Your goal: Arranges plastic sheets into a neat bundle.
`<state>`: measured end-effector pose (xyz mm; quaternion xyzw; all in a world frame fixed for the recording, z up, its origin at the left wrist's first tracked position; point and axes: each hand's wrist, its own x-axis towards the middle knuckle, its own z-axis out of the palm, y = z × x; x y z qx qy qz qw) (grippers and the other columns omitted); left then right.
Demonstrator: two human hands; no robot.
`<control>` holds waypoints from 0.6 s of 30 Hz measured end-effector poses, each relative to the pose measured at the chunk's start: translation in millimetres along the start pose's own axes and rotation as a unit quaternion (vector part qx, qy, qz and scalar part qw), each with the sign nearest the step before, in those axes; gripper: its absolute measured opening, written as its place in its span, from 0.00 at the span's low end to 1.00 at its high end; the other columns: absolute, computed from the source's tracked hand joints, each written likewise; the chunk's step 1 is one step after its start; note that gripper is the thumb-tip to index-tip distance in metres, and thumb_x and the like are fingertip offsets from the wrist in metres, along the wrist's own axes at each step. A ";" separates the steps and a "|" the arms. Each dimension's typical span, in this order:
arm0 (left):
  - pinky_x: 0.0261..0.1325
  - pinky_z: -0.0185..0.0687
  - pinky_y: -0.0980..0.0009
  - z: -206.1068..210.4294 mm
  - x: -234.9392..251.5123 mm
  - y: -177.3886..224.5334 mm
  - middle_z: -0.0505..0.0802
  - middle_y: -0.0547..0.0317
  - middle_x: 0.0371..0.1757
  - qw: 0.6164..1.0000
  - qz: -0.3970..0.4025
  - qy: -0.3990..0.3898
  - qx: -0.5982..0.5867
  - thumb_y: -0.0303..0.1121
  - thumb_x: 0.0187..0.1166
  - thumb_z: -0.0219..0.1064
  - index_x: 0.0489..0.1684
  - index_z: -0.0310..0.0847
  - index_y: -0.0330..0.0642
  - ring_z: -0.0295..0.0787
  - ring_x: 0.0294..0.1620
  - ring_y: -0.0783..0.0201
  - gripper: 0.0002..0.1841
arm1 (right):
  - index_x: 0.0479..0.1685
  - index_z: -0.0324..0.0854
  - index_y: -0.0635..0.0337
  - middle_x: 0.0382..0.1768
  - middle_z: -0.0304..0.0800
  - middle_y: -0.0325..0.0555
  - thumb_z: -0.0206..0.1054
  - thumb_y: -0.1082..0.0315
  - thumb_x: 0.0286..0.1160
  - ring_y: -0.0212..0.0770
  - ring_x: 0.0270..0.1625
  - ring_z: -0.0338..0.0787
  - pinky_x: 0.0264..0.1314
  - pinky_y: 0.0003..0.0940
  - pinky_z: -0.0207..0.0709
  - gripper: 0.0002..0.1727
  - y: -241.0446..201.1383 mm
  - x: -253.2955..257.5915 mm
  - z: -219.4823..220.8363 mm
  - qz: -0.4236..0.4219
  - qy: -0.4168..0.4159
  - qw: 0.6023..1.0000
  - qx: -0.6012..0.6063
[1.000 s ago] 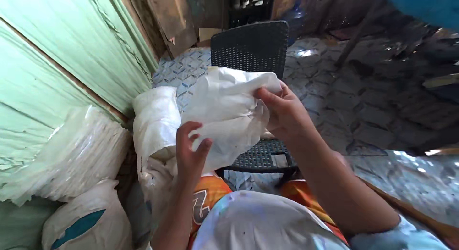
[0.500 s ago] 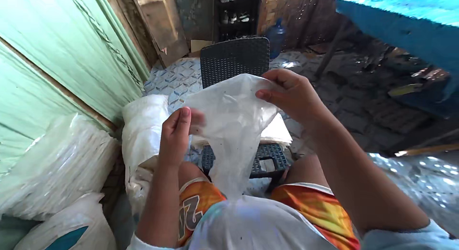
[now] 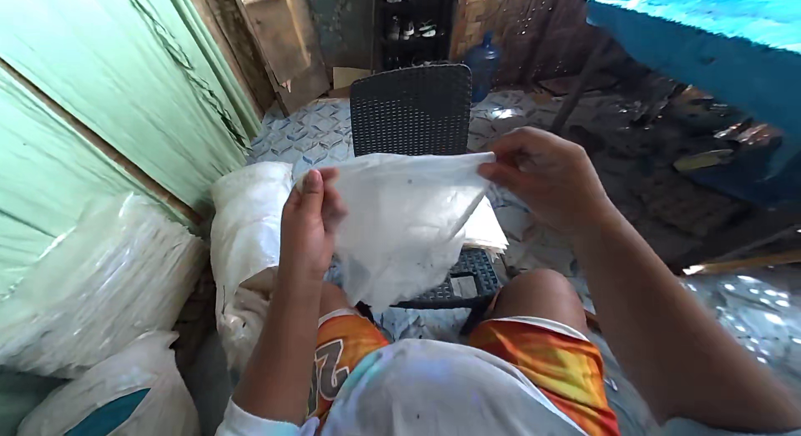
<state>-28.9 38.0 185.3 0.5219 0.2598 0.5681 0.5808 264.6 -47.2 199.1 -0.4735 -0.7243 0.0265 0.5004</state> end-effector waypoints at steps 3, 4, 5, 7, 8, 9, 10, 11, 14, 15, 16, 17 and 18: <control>0.21 0.70 0.84 -0.4 -6.6 -4.1 0.76 0.76 0.21 0.996 0.050 -0.045 0.065 0.41 0.93 0.53 0.61 0.82 0.56 0.68 0.16 0.81 0.12 | 0.61 0.83 0.45 0.49 0.91 0.29 0.57 0.25 0.74 0.26 0.51 0.89 0.55 0.29 0.85 0.36 21.9 -19.4 13.8 0.158 -0.076 0.944 0.280; 0.20 0.68 0.83 0.8 -8.4 -6.1 0.76 0.75 0.20 0.992 0.054 -0.065 0.096 0.39 0.91 0.55 0.64 0.81 0.55 0.67 0.15 0.80 0.12 | 0.61 0.84 0.46 0.49 0.94 0.33 0.55 0.18 0.66 0.30 0.52 0.92 0.56 0.32 0.87 0.43 24.2 -25.7 23.3 0.199 -0.101 0.904 0.364; 0.19 0.69 0.82 1.7 -9.2 -9.0 0.79 0.73 0.22 0.987 0.059 -0.082 0.125 0.37 0.90 0.57 0.66 0.80 0.54 0.68 0.15 0.80 0.13 | 0.60 0.85 0.47 0.50 0.96 0.38 0.54 0.16 0.61 0.35 0.52 0.94 0.58 0.35 0.89 0.47 21.2 -30.3 31.9 0.225 -0.110 0.867 0.430; 0.19 0.72 0.83 2.7 -10.4 -12.5 0.85 0.70 0.26 0.982 0.046 -0.096 0.158 0.32 0.85 0.63 0.67 0.80 0.53 0.74 0.17 0.79 0.15 | 0.64 0.81 0.51 0.53 0.95 0.46 0.62 0.28 0.72 0.40 0.52 0.95 0.57 0.36 0.90 0.37 10.6 -33.1 42.4 0.260 -0.082 0.810 0.519; 0.21 0.74 0.83 1.9 -11.6 -12.7 0.87 0.69 0.28 0.980 0.027 -0.099 0.170 0.30 0.83 0.65 0.66 0.78 0.53 0.76 0.19 0.79 0.15 | 0.66 0.79 0.51 0.54 0.94 0.48 0.66 0.42 0.80 0.42 0.50 0.96 0.53 0.36 0.91 0.27 5.5 -32.2 44.8 0.284 -0.049 0.779 0.557; 0.24 0.77 0.83 -0.3 -11.9 -13.1 0.88 0.69 0.29 0.977 0.015 -0.104 0.185 0.29 0.81 0.67 0.66 0.77 0.54 0.80 0.21 0.79 0.17 | 0.69 0.76 0.47 0.51 0.94 0.48 0.64 0.53 0.84 0.41 0.46 0.96 0.47 0.34 0.93 0.20 0.8 -30.1 46.2 0.311 -0.016 0.756 0.576; 0.23 0.76 0.84 -2.7 -11.4 -14.9 0.88 0.69 0.29 0.974 0.009 -0.110 0.198 0.28 0.80 0.68 0.65 0.75 0.54 0.79 0.20 0.80 0.17 | 0.73 0.72 0.43 0.46 0.93 0.44 0.59 0.60 0.88 0.37 0.40 0.96 0.40 0.30 0.92 0.18 -3.3 -26.9 47.1 0.340 0.016 0.747 0.572; 0.22 0.73 0.84 -4.8 -10.9 -17.2 0.86 0.69 0.27 0.971 -0.001 -0.112 0.213 0.27 0.79 0.68 0.65 0.73 0.53 0.77 0.19 0.80 0.18 | 0.73 0.71 0.42 0.42 0.92 0.41 0.56 0.66 0.88 0.33 0.35 0.93 0.36 0.26 0.90 0.18 -3.6 -24.2 48.3 0.355 0.046 0.747 0.560; 0.25 0.77 0.74 -10.0 -6.6 -26.4 0.87 0.61 0.31 0.933 -0.031 -0.082 0.348 0.32 0.78 0.72 0.70 0.69 0.46 0.79 0.23 0.72 0.23 | 0.51 0.83 0.49 0.37 0.92 0.41 0.62 0.79 0.80 0.30 0.33 0.90 0.40 0.26 0.88 0.13 1.1 -22.7 53.8 0.292 0.125 0.784 0.534; 0.30 0.81 0.68 -11.8 -4.0 -31.4 0.89 0.57 0.34 0.908 -0.036 -0.070 0.411 0.35 0.79 0.72 0.72 0.69 0.42 0.83 0.26 0.67 0.25 | 0.45 0.85 0.50 0.36 0.93 0.41 0.65 0.81 0.76 0.31 0.33 0.91 0.41 0.27 0.89 0.12 1.9 -23.5 56.9 0.257 0.142 0.805 0.516; 0.36 0.85 0.61 -13.3 -1.3 -36.5 0.91 0.54 0.36 0.880 -0.042 -0.063 0.469 0.36 0.81 0.70 0.74 0.70 0.40 0.87 0.30 0.62 0.25 | 0.42 0.85 0.51 0.36 0.94 0.42 0.67 0.82 0.74 0.32 0.33 0.92 0.41 0.28 0.90 0.12 1.3 -24.0 60.0 0.233 0.152 0.825 0.492; 0.41 0.87 0.56 -14.5 0.8 -41.4 0.93 0.51 0.38 0.853 -0.055 -0.061 0.515 0.37 0.83 0.68 0.75 0.72 0.39 0.90 0.33 0.58 0.24 | 0.40 0.85 0.51 0.36 0.94 0.41 0.68 0.82 0.73 0.33 0.33 0.93 0.41 0.29 0.91 0.12 -0.3 -24.8 63.1 0.223 0.161 0.839 0.469; 0.44 0.88 0.53 -15.2 1.7 -45.7 0.94 0.49 0.39 0.831 -0.070 -0.066 0.548 0.36 0.84 0.66 0.72 0.77 0.38 0.91 0.35 0.56 0.21 | 0.40 0.86 0.52 0.36 0.94 0.42 0.69 0.82 0.72 0.33 0.33 0.93 0.41 0.29 0.91 0.11 -1.9 -25.5 66.3 0.223 0.173 0.844 0.456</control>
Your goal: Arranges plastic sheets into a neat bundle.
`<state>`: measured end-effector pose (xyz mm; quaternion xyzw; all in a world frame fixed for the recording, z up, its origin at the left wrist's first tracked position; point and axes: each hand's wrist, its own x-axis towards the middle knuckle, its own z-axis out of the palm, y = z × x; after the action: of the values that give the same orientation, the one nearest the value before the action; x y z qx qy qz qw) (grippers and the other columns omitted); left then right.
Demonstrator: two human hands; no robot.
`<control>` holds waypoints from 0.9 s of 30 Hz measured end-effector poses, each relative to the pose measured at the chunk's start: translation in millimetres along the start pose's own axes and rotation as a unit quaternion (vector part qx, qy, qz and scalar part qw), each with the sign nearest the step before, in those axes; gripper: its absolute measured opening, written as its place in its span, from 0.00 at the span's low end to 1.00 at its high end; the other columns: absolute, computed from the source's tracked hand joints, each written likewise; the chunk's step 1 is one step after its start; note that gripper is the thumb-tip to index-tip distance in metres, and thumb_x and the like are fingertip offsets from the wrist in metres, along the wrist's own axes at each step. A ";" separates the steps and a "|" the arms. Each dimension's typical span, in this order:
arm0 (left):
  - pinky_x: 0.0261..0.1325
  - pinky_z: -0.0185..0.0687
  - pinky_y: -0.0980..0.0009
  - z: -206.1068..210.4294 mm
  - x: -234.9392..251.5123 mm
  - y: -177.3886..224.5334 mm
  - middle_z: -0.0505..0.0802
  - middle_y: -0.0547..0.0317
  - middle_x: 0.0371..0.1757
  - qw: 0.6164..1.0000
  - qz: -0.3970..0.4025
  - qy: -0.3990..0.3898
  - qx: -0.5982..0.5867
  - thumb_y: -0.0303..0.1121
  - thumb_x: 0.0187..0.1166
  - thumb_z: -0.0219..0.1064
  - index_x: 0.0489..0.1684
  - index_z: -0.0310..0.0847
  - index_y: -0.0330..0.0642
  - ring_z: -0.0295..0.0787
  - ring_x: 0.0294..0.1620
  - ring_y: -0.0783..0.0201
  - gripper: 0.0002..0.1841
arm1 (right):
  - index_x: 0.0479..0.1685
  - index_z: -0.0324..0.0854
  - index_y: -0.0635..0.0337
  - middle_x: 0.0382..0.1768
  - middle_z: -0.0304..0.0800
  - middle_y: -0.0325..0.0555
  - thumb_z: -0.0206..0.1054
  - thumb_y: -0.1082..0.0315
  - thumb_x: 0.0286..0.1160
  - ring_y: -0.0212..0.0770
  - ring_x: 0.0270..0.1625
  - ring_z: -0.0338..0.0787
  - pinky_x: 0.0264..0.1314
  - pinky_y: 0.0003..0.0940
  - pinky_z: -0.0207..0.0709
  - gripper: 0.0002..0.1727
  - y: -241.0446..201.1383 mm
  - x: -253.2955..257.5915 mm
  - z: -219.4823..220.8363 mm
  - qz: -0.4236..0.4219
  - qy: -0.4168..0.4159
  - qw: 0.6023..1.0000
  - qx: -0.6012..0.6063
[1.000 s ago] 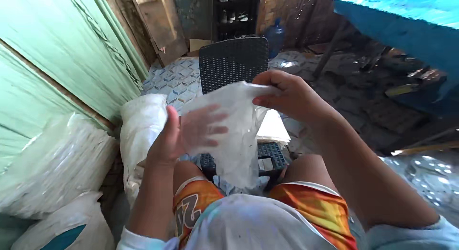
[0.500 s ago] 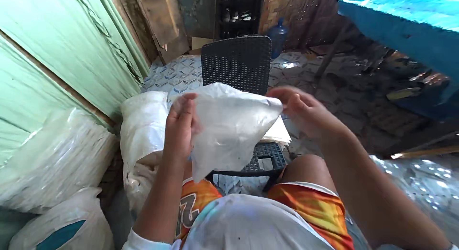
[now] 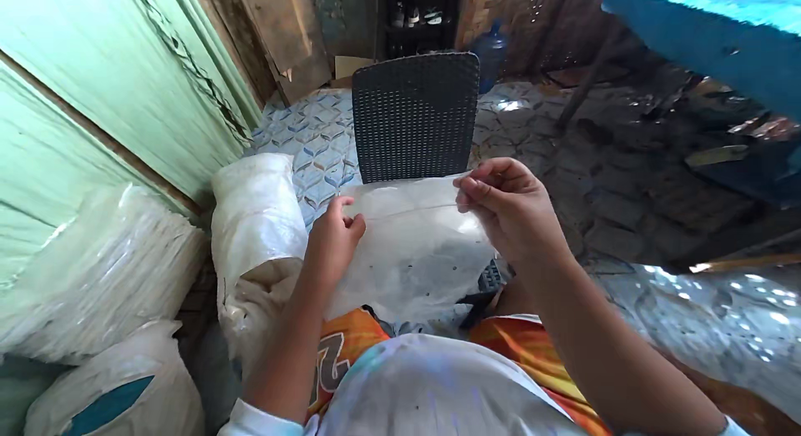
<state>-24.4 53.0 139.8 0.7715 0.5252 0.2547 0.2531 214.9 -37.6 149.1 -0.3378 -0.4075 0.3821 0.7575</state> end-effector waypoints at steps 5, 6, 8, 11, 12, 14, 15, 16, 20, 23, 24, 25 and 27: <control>0.49 0.84 0.53 -2.9 4.2 -5.5 0.92 0.50 0.39 0.997 -0.015 -0.079 0.001 0.38 0.88 0.62 0.49 0.89 0.36 0.88 0.39 0.57 0.14 | 0.68 0.76 0.45 0.51 0.92 0.39 0.73 0.72 0.73 0.35 0.48 0.93 0.56 0.34 0.90 0.25 3.1 3.5 -9.5 0.058 -0.058 0.995 -0.061; 0.50 0.84 0.58 -9.4 5.2 -10.7 0.92 0.52 0.40 0.993 -0.012 -0.087 -0.084 0.36 0.89 0.62 0.49 0.87 0.35 0.87 0.40 0.61 0.13 | 0.77 0.71 0.44 0.52 0.92 0.40 0.75 0.70 0.71 0.36 0.49 0.94 0.57 0.35 0.90 0.33 -0.4 5.3 -14.8 0.078 -0.099 0.987 -0.097; 0.50 0.86 0.70 -25.0 5.3 -17.0 0.93 0.60 0.43 0.942 -0.027 -0.062 -0.330 0.32 0.92 0.53 0.53 0.82 0.38 0.89 0.42 0.71 0.12 | 0.73 0.76 0.49 0.40 0.94 0.41 0.73 0.73 0.71 0.36 0.37 0.94 0.46 0.34 0.91 0.28 -6.4 8.6 -22.9 0.079 -0.123 0.980 -0.135; 0.56 0.91 0.69 -56.2 4.2 -2.5 0.94 0.63 0.43 0.822 -0.049 0.017 -0.566 0.43 0.95 0.48 0.52 0.81 0.47 0.94 0.46 0.67 0.16 | 0.50 0.86 0.53 0.38 0.95 0.39 0.67 0.73 0.80 0.33 0.36 0.93 0.45 0.31 0.91 0.07 -18.5 24.1 -37.6 0.012 -0.086 0.990 -0.109; 0.56 0.91 0.69 -65.9 3.0 5.9 0.94 0.64 0.44 0.801 -0.046 0.040 -0.596 0.46 0.94 0.49 0.52 0.81 0.49 0.94 0.47 0.67 0.16 | 0.46 0.86 0.52 0.38 0.95 0.38 0.66 0.72 0.81 0.33 0.38 0.94 0.47 0.31 0.91 0.05 -25.4 31.2 -40.5 -0.022 -0.061 0.993 -0.100; 0.57 0.92 0.69 -77.1 -0.5 27.3 0.93 0.64 0.48 0.791 -0.033 0.087 -0.605 0.48 0.92 0.54 0.58 0.77 0.49 0.94 0.50 0.66 0.15 | 0.46 0.83 0.52 0.39 0.95 0.36 0.66 0.72 0.81 0.34 0.41 0.95 0.51 0.33 0.92 0.04 -41.9 39.4 -35.5 -0.107 -0.013 0.985 -0.135; 0.56 0.91 0.70 -77.0 -3.1 39.7 0.93 0.65 0.49 0.806 -0.020 0.085 -0.586 0.48 0.92 0.53 0.60 0.77 0.50 0.93 0.50 0.68 0.15 | 0.49 0.82 0.53 0.41 0.94 0.35 0.68 0.72 0.80 0.34 0.44 0.95 0.54 0.34 0.92 0.05 -49.6 40.3 -27.8 -0.162 -0.014 0.969 -0.185; 0.56 0.90 0.71 -74.0 -6.7 51.7 0.93 0.65 0.51 0.826 -0.002 0.061 -0.560 0.48 0.92 0.52 0.61 0.77 0.49 0.93 0.50 0.68 0.16 | 0.55 0.81 0.56 0.48 0.93 0.35 0.71 0.70 0.78 0.33 0.51 0.94 0.60 0.34 0.90 0.11 -56.8 38.3 -17.3 -0.216 -0.042 0.942 -0.253; 0.59 0.91 0.62 -57.0 -22.9 81.1 0.94 0.53 0.53 0.821 0.117 -0.077 -0.553 0.43 0.90 0.58 0.49 0.79 0.44 0.95 0.53 0.60 0.12 | 0.75 0.76 0.61 0.77 0.78 0.56 0.73 0.49 0.75 0.55 0.84 0.72 0.86 0.55 0.64 0.34 -69.2 23.5 40.7 -0.353 -0.206 0.737 -0.539; 0.70 0.83 0.69 -48.0 -16.4 61.4 0.89 0.71 0.65 0.765 0.346 -0.175 -0.515 0.56 0.88 0.55 0.60 0.84 0.61 0.84 0.68 0.72 0.18 | 0.48 0.86 0.63 0.47 0.93 0.54 0.60 0.59 0.89 0.50 0.60 0.89 0.66 0.47 0.78 0.15 -65.5 36.8 46.2 -0.498 -0.151 0.681 -0.516; 0.74 0.79 0.73 -39.8 -14.7 44.7 0.88 0.77 0.69 0.786 0.371 -0.201 -0.452 0.58 0.89 0.49 0.72 0.82 0.63 0.82 0.71 0.79 0.24 | 0.46 0.84 0.66 0.42 0.92 0.55 0.57 0.62 0.91 0.48 0.53 0.91 0.59 0.43 0.81 0.15 -75.0 42.2 42.9 -0.534 -0.109 0.670 -0.504; 0.69 0.81 0.78 -26.5 -17.4 23.2 0.92 0.76 0.63 0.826 0.350 -0.228 -0.379 0.55 0.91 0.49 0.70 0.84 0.57 0.85 0.64 0.83 0.23 | 0.46 0.81 0.68 0.38 0.89 0.55 0.54 0.63 0.93 0.43 0.47 0.90 0.54 0.37 0.81 0.16 -87.9 48.6 38.5 -0.568 -0.060 0.650 -0.501; 0.61 0.83 0.66 5.6 -26.2 -17.5 0.93 0.52 0.52 0.885 0.274 -0.353 -0.132 0.36 0.89 0.58 0.61 0.85 0.33 0.89 0.53 0.68 0.17 | 0.47 0.80 0.68 0.32 0.86 0.53 0.51 0.60 0.95 0.38 0.37 0.87 0.43 0.30 0.79 0.19 -112.9 65.0 26.8 -0.624 0.029 0.574 -0.529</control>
<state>-41.0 33.3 120.8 0.8829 0.1306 0.0918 0.4416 250.2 -30.8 277.2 -0.3514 -0.6247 -0.4787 0.5071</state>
